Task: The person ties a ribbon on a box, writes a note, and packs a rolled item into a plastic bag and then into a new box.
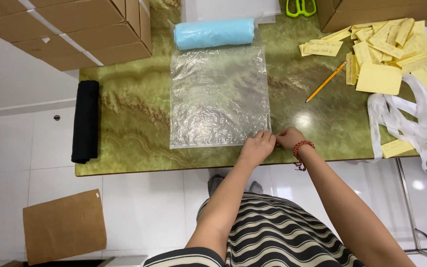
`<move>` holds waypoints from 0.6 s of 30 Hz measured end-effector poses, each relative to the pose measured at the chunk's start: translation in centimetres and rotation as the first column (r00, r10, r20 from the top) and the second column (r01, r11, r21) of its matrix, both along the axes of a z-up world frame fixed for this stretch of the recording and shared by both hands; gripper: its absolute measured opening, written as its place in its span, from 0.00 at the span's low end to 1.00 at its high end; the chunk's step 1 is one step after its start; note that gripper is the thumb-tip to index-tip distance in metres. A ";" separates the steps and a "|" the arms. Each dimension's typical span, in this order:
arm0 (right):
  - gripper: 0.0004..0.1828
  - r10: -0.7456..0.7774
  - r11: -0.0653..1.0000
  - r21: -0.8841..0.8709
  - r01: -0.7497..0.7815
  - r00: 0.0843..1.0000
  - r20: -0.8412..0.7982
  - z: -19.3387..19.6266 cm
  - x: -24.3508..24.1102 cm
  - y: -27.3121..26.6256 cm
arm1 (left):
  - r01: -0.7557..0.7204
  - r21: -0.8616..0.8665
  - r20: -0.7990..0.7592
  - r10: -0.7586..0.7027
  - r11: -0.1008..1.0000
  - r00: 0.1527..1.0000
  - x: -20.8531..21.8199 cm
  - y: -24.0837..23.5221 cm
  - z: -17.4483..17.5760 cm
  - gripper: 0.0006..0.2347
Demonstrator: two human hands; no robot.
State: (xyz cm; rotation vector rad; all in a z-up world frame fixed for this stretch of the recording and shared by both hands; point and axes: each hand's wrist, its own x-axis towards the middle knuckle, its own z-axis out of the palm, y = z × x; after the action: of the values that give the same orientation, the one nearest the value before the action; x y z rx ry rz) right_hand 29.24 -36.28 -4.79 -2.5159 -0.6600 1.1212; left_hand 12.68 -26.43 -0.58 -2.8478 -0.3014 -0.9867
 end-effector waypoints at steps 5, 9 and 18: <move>0.21 0.008 1.000 0.028 -0.008 1.000 -0.006 1.2 -0.1 0.1 | -0.005 0.027 0.011 0.004 1.000 1.000 -0.2 0.2 1.3 0.08; 0.21 0.021 0.998 0.057 -0.017 0.997 -0.071 2.3 0.0 -0.3 | 0.053 -0.030 -0.033 -0.054 0.998 0.998 -0.3 0.4 1.1 0.06; 0.18 -0.103 0.975 0.181 0.128 0.984 -0.146 4.1 -0.1 -0.5 | 0.017 -0.257 0.000 -0.018 0.966 1.000 -1.0 0.2 4.0 0.02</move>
State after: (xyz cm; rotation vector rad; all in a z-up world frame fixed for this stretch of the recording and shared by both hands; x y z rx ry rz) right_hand 29.12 -36.82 -0.64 -2.2648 -0.5482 1.1200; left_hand 11.67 -26.25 3.45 -3.0869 -0.4347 -1.0156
